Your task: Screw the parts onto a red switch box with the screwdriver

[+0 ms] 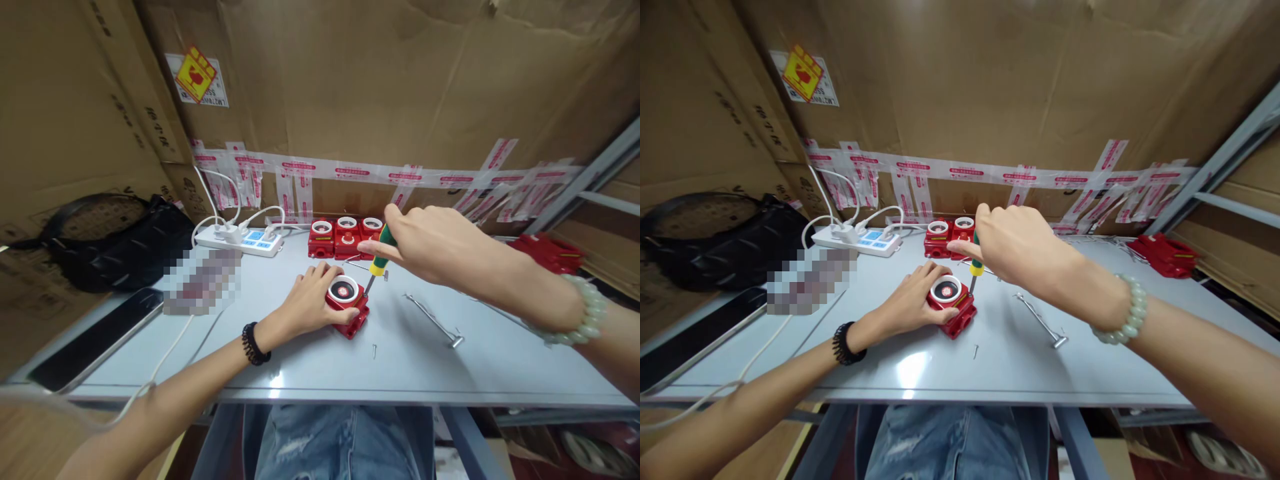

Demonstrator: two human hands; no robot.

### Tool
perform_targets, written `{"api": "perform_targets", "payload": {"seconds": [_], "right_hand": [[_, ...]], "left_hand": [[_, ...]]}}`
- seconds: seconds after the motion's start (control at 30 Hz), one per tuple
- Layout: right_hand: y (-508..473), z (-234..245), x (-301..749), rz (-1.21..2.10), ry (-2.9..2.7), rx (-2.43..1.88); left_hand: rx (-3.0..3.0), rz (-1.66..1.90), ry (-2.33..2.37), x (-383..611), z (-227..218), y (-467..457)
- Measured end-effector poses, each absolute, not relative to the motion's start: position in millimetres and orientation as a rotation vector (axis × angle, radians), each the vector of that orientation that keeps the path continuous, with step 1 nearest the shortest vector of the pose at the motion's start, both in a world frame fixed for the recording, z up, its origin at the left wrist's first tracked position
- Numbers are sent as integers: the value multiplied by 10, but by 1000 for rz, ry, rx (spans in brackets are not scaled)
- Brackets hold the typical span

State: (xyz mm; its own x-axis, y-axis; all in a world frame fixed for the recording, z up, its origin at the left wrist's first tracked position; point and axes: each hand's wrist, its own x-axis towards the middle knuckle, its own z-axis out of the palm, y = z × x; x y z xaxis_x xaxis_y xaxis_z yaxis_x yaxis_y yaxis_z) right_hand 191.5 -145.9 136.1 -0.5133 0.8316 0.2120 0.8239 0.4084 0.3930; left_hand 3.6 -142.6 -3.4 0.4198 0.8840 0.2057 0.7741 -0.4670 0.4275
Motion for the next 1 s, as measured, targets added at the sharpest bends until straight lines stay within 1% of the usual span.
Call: {"api": "perform_targets", "payload": {"seconds": [0.07,0.2,0.23,0.3,0.4,0.47,0.5,0.57,0.67,0.73,0.8,0.9,0.97,1.0], "right_hand": [[-1445,1346,1918,667,2639,1529],[-1523,1387,1932,323,2833,1311],[-1553,1404,1925,281,2856,1269],[-1595,1419,1896,342,2851,1243],[-1577,1376,1844,676,2739,1368],[-1531,1327,1833,809,2657,1495],[-1511,1308,1838,813,2651,1530],[-1497,1297,1861,718,2716,1509],[-1545,1340,1897,488,2870,1330],[-1587,1371,1896,432,2906,1257],[-1601,1375,1875,525,2865,1273],[-1560,1337,1840,748,2712,1454],[-1519,1316,1842,770,2658,1563],[-1504,1315,1855,718,2677,1575]], "left_hand": [[2408,585,1454,35,-32,-1427],[2409,583,1456,35,-26,-1428],[2410,580,1455,36,-24,-1428],[2410,571,1457,38,-20,-1430],[2408,576,1468,42,-15,-1433],[2405,583,1471,45,-14,-1436],[2403,583,1474,46,-14,-1436],[2401,579,1479,47,-15,-1435],[2403,581,1477,46,-24,-1428],[2407,574,1474,44,-31,-1422],[2414,566,1476,41,-36,-1418],[2418,573,1475,41,-36,-1418],[2415,573,1474,41,-34,-1419],[2415,570,1474,42,-33,-1420]]}}
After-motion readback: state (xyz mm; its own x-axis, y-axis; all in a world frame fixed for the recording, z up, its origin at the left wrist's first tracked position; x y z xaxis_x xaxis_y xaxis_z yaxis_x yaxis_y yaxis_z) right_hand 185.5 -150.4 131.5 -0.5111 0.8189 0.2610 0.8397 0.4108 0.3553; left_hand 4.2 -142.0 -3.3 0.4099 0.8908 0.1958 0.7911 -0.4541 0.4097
